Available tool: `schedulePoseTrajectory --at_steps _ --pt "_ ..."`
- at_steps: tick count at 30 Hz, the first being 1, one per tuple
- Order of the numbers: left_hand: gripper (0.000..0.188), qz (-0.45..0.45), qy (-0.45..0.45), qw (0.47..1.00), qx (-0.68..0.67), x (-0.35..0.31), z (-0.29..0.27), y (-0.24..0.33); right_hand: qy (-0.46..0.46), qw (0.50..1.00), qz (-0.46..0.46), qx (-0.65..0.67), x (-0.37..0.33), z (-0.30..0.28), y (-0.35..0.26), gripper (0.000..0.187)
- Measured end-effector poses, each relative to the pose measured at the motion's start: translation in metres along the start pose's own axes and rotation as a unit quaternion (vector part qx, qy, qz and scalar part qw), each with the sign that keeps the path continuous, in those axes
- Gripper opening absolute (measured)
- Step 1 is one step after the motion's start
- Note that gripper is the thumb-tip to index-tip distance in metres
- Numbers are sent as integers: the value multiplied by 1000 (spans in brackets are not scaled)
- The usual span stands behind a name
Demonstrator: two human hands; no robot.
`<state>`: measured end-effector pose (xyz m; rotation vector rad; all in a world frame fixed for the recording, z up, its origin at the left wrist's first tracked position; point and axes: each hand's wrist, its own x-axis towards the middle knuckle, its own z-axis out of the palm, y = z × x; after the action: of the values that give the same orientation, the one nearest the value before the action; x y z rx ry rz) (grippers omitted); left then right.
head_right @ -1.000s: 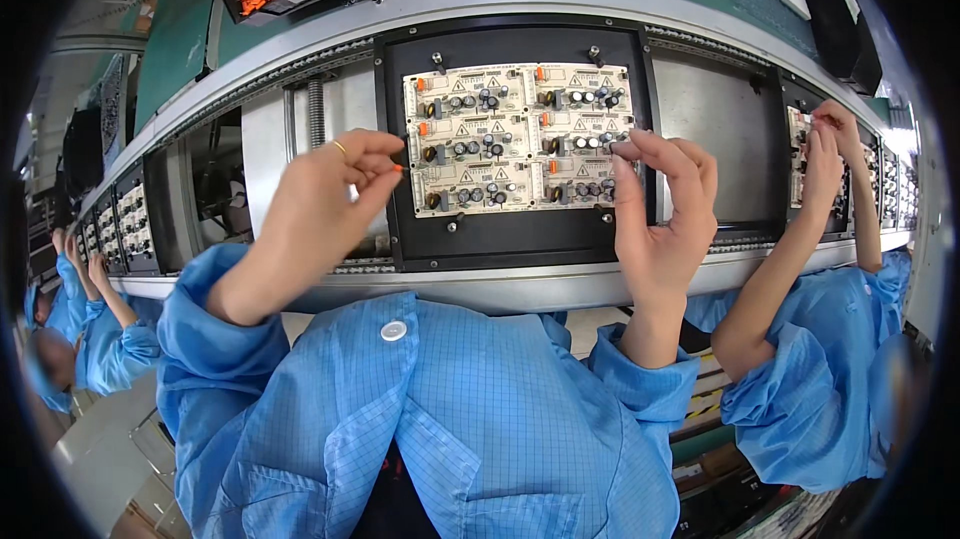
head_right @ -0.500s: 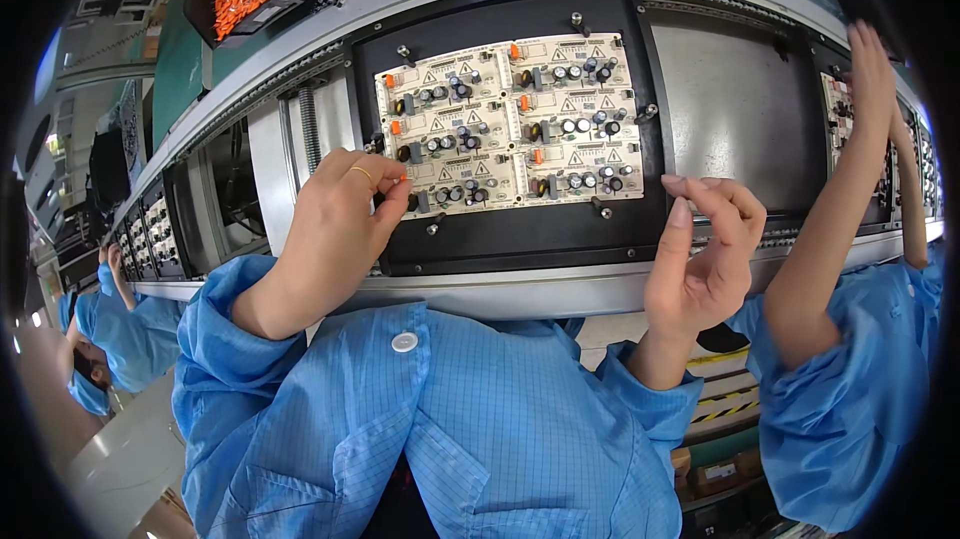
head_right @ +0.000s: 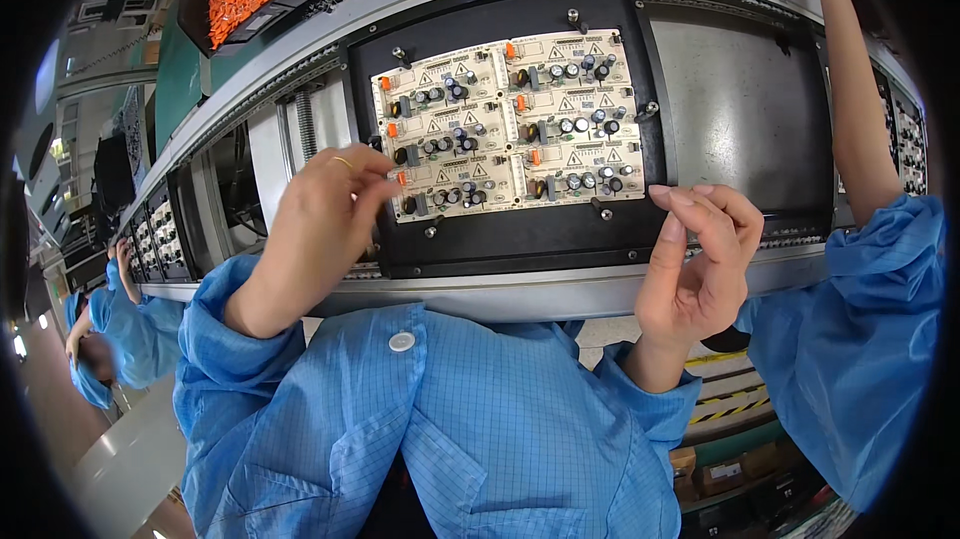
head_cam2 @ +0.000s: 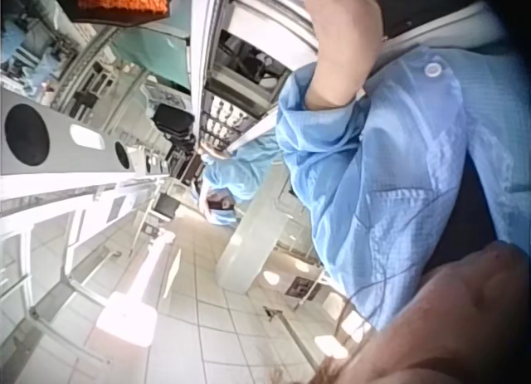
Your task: Manual assembly of small electronic components onto printed circuit boards on a production line.
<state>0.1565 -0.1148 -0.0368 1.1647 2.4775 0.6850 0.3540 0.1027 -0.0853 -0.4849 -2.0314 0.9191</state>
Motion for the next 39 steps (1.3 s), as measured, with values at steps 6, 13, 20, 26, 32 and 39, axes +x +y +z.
schedulePoseTrajectory --at_steps 6,13,20,26,32,39 --pt "10 -95 79 992 -3 8 1 -18 4 1000 -3 23 2 -12 -3 22" --pt "32 -43 66 982 -170 50 70 46 -183 957 -59 218 15 -50 -28 19" --pt "31 7 184 966 -182 94 107 45 -311 931 -35 187 31 -23 -1 16" --pt "68 -510 308 788 153 -5 -32 -117 -330 934 76 113 37 -37 14 18" --pt "55 -583 317 722 195 -144 -33 -221 -466 885 -3 1 50 -10 -24 23" --pt "50 -412 370 805 212 -158 -20 -211 -433 892 -15 -127 54 -20 -20 26"
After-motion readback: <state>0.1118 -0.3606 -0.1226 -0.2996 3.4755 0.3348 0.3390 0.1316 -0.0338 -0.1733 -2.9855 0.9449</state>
